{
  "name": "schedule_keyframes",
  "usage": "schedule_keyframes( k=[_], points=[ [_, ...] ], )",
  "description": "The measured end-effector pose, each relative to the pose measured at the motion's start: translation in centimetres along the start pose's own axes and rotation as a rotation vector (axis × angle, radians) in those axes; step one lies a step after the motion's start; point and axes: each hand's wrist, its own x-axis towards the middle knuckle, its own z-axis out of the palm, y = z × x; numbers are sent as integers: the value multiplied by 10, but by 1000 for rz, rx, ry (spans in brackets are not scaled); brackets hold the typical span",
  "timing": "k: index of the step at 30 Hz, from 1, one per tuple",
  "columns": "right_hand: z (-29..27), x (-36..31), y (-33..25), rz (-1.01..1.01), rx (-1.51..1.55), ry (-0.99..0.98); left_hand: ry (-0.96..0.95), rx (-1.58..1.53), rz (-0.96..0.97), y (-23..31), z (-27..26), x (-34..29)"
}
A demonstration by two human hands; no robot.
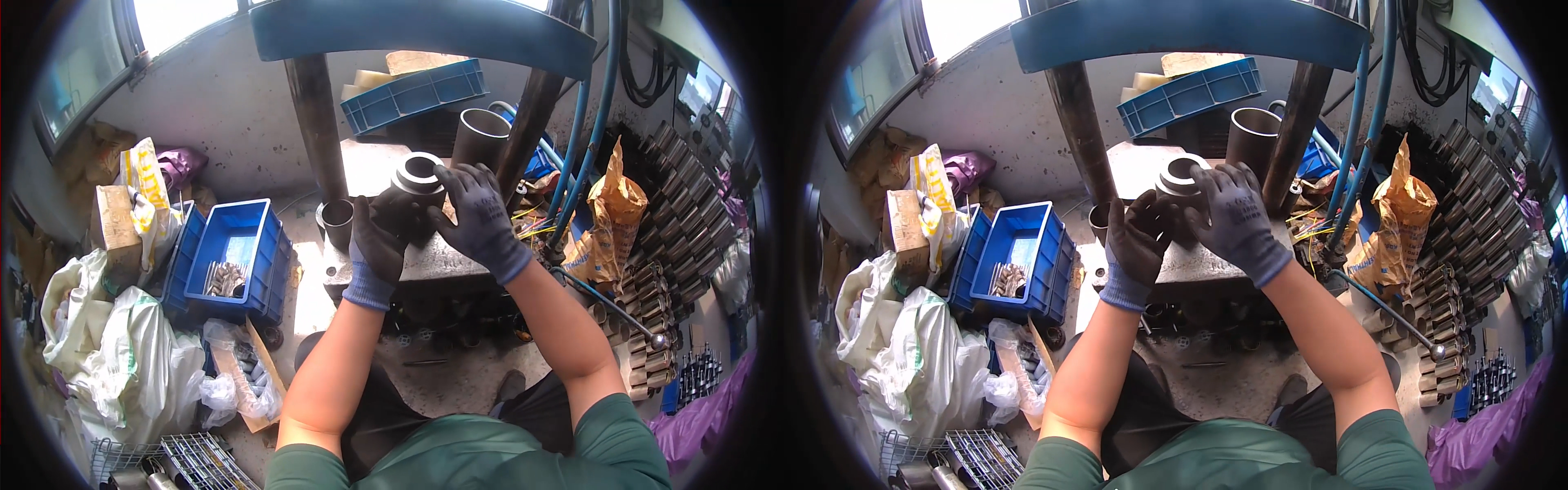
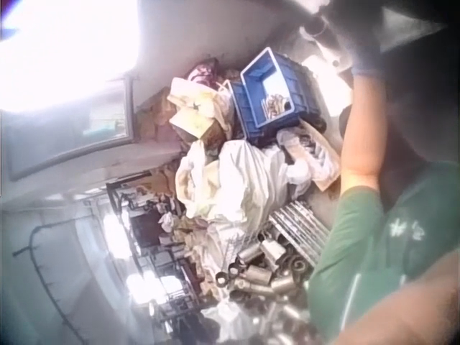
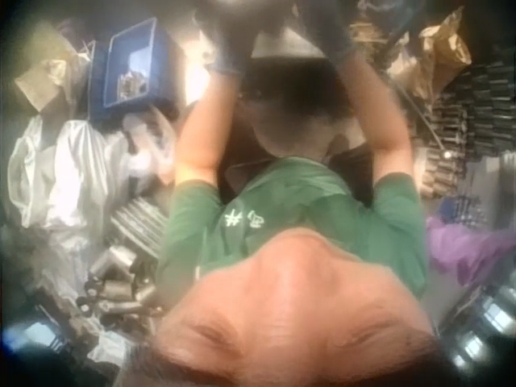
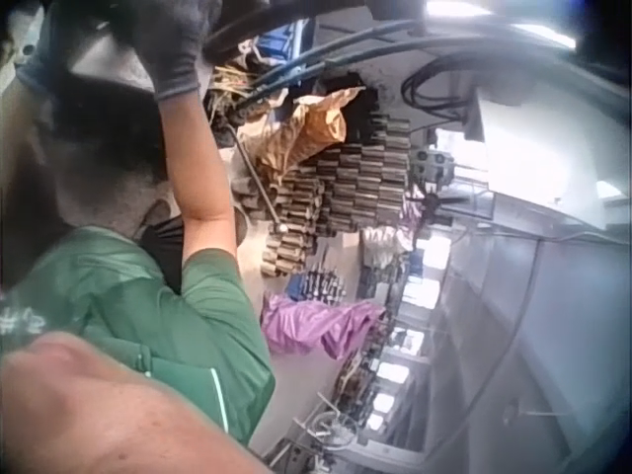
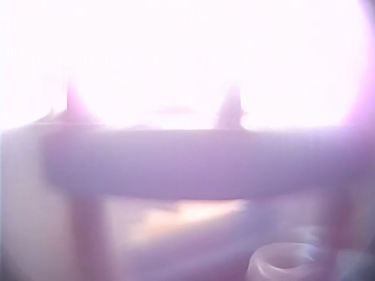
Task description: The person places a metal cylinder into a press machine, inserts a coil, operates the machine with a lever, and then removes the assembled unit, repeating this for several cylinders.
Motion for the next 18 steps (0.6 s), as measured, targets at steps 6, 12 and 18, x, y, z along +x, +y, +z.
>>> schedule_keyframes(
  k=[6, 12, 18],
  points=[
    [57, 61, -4, 104, -20, -375, 418, 55, 242, -5, -9, 13],
    [59, 28, 1, -39, 131, -118, 445, 10, 181, -4, -21, 19],
    [29, -24, 10, 59, 112, -131, 449, -50, 69, -9, -13, 27]
  ],
)
